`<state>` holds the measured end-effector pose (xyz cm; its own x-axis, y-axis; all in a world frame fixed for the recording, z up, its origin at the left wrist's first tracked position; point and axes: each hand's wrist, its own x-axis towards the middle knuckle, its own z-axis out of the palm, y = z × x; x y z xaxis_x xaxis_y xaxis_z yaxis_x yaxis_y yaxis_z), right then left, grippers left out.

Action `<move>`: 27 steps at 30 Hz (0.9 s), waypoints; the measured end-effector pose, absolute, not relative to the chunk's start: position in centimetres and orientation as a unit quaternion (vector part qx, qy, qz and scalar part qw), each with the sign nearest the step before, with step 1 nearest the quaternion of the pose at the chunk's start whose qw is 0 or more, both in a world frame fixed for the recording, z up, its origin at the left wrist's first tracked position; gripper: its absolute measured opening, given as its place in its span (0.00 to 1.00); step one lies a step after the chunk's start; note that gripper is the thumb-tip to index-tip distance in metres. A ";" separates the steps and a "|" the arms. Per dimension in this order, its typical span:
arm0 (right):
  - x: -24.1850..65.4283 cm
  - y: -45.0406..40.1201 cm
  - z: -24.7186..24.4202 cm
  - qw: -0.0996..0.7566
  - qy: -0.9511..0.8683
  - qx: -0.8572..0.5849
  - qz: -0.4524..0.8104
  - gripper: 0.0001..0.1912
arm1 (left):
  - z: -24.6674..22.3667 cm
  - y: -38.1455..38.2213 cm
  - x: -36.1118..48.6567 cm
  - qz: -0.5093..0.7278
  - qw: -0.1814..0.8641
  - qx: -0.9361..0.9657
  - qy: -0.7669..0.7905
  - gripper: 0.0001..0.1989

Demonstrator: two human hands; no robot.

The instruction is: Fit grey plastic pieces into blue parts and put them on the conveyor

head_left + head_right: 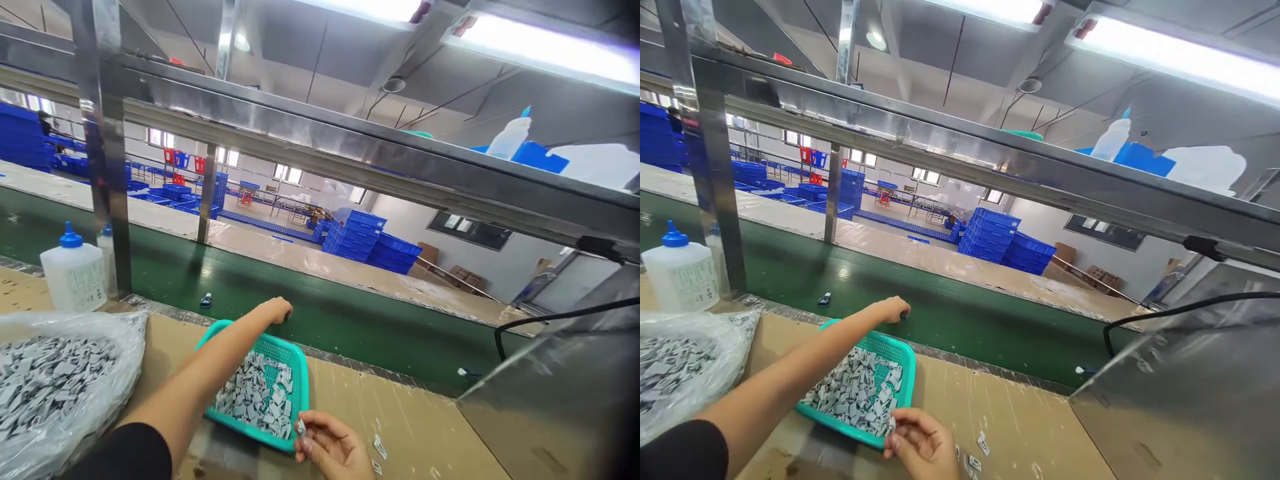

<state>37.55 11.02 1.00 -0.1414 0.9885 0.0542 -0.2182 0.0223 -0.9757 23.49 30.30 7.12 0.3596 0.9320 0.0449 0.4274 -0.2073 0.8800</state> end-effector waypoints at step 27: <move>30.7 6.5 1.7 0.338 -0.811 -0.390 0.277 0.09 | 1.8 5.7 10.8 0.504 0.571 0.464 0.452 0.20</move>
